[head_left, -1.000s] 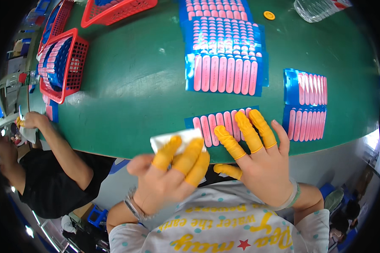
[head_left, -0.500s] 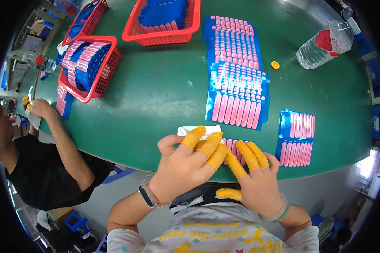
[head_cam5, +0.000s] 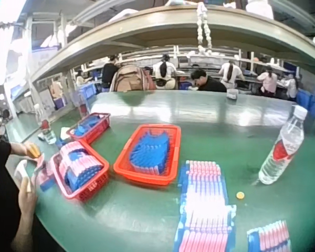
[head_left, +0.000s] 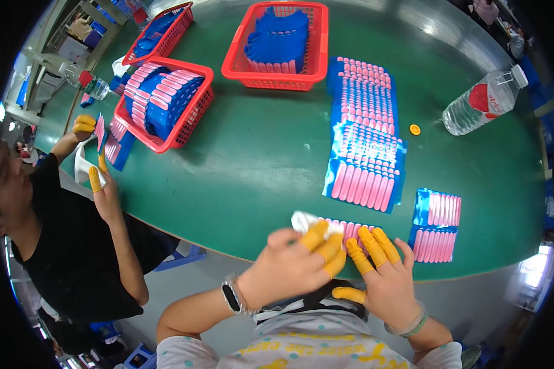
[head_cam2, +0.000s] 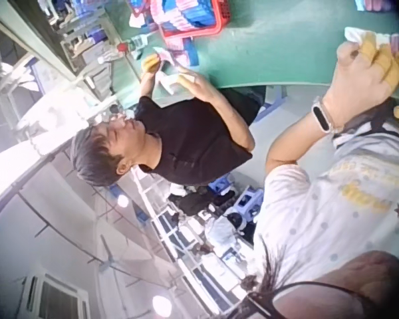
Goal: The person cleans small pink plastic oval parts by wiping them with a cloth and liquid from a water bottle.
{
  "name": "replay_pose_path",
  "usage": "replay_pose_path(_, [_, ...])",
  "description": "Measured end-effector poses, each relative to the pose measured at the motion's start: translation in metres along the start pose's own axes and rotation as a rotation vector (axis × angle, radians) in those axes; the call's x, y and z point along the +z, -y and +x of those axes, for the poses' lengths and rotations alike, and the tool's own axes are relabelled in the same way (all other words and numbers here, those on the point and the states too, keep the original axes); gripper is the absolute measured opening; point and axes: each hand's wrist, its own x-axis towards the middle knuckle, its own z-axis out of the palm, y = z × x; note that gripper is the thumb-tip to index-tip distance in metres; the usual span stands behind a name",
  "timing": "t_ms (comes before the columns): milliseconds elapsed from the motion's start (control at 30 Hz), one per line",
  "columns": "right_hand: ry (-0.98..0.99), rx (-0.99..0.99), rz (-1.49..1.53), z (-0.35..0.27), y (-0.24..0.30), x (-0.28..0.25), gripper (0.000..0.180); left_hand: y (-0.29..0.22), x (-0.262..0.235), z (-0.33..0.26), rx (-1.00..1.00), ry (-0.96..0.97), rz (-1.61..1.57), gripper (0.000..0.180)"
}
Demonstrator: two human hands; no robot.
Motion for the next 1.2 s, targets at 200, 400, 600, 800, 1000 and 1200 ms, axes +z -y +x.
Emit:
replay_pose_path(200, [-0.031, -0.007, -0.008, 0.001, 0.000, 0.008, 0.070, 0.000, -0.008, 0.000, 0.020, 0.080, -0.029, 0.021])
replay_pose_path(400, [-0.119, -0.057, 0.085, -0.001, -0.015, 0.005, 0.063, -0.010, -0.018, -0.014, 0.021, 0.136, -0.083, 0.021])
replay_pose_path(600, [-0.123, -0.037, 0.093, -0.003, -0.009, 0.003, 0.060, 0.003, 0.001, 0.024, 0.023, 0.080, -0.001, 0.024])
replay_pose_path(800, [-0.116, -0.063, 0.033, -0.004, -0.013, 0.010, 0.057, -0.023, -0.009, -0.005, 0.096, 0.110, -0.005, 0.027])
replay_pose_path(1000, [-0.138, -0.055, 0.089, -0.004, -0.010, 0.009, 0.059, -0.020, -0.003, -0.006, 0.050, 0.068, -0.088, 0.023])
replay_pose_path(1200, [-0.132, -0.028, 0.109, -0.009, -0.009, 0.009, 0.058, -0.013, 0.000, 0.027, 0.032, 0.114, 0.019, 0.028])
